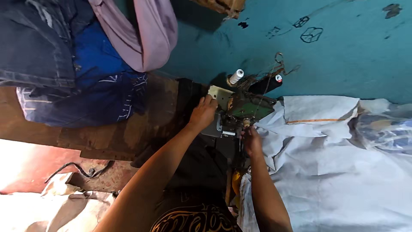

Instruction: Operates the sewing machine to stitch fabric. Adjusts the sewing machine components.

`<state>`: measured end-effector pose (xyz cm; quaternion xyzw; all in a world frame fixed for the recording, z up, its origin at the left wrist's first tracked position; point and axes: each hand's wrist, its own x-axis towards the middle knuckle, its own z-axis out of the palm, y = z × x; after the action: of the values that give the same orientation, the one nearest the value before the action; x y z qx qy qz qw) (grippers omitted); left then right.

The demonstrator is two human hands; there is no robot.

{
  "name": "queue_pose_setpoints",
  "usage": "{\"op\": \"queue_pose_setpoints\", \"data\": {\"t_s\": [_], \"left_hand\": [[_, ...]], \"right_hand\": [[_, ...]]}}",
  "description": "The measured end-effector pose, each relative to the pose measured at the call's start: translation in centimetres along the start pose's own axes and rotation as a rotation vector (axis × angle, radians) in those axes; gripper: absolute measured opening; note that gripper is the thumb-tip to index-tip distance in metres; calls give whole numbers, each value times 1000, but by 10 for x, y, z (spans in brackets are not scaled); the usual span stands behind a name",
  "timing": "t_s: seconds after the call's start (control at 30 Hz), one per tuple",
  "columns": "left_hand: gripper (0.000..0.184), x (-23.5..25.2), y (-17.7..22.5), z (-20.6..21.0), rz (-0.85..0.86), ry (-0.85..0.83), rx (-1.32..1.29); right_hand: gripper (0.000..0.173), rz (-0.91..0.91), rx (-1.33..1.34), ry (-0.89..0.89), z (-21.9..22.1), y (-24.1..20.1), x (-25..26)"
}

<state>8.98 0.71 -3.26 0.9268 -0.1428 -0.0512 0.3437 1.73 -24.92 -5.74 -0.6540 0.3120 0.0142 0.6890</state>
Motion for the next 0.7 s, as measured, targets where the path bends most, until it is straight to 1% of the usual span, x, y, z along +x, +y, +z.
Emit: {"op": "queue_pose_setpoints", "data": {"t_s": [0.1,0.17,0.27,0.33,0.4,0.47,0.53,0.63,0.7], "left_hand": [[30,0,-1,-1,-14,0,-14],[30,-1,-2,0,-16,-1,-5],[29,-1,1,0,-31,2,2],[28,-3,0,0,-46,17,-13],[27,-4,1,-1,-60,37,-21],[26,-6,1,-1,-74,47,-42],[26,-8,2,0,-94,68,-73],[26,-11,2,1,-133,109,-103],[26,-14,0,1,-139,153,-135]], "right_hand": [[34,-24,3,-7,2,12,-2],[36,-35,-24,15,4,17,-2],[33,-69,-39,74,7,19,-2],[34,-146,-113,143,11,22,-9],[39,-283,-271,231,19,26,-24],[34,-372,-365,278,30,29,-42],[30,-427,-362,306,36,32,-49],[34,-450,-276,350,30,24,-39],[26,-477,-300,344,26,15,-34]]}}
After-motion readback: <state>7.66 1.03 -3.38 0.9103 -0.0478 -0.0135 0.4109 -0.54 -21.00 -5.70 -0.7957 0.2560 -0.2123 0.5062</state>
